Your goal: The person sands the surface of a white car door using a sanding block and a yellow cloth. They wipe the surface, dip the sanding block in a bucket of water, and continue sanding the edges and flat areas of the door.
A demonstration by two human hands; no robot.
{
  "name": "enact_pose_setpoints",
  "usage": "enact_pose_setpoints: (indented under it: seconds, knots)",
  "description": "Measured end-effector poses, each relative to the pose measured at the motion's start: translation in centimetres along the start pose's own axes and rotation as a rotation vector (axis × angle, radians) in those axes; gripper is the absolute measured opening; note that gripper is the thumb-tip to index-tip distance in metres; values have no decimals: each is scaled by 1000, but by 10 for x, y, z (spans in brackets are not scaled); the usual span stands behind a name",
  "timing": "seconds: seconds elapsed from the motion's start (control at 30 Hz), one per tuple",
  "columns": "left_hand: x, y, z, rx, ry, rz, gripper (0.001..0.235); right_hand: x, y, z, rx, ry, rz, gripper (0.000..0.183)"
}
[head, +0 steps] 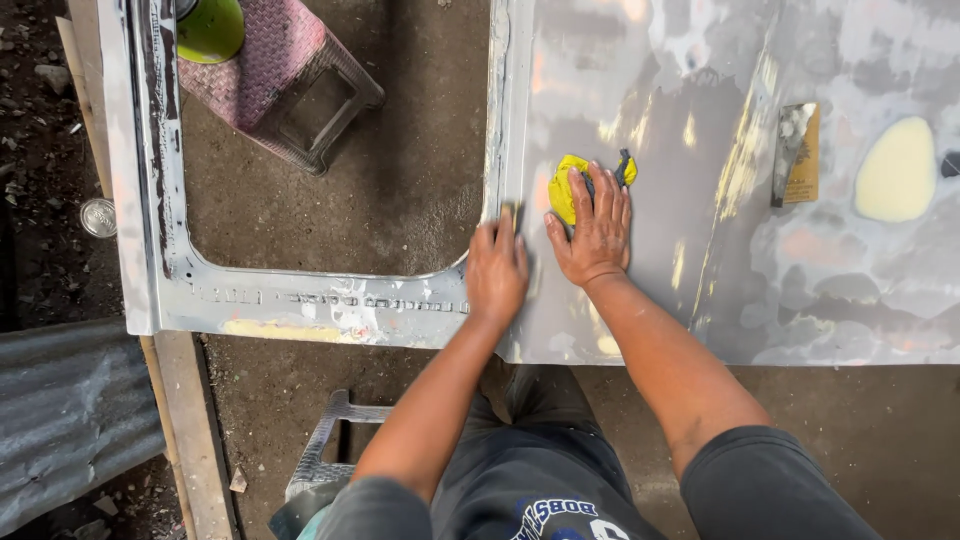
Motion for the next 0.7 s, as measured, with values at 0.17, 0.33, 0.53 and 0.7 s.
enact_pose_setpoints:
  seconds: [0.17,0.33,0.53,0.7]
  knots:
    - [-5,-25,-103,-107,-29,-47,47,1,-2,2,-5,-4,-9,74]
    - [-5,-13,-101,-94,-36,-27,46,0,0,0,-17,-4,-28,74]
    - [-1,5,-31,67,-57,-7,42,-1,-1,0,-1,-17,-9,75]
    - [-5,-12,-99,-5,-31,-29,44,-3,-4,-4,44,-61,-27,63]
Point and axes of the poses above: each hand's wrist, its own z-axis towards the middle knuckle, its own y-axis out of the palm, x = y × z, the point moved 5 cm from there along z, towards the middle knuckle, and after that the axes turned 5 degrees about -x, right-handed, at the moved point
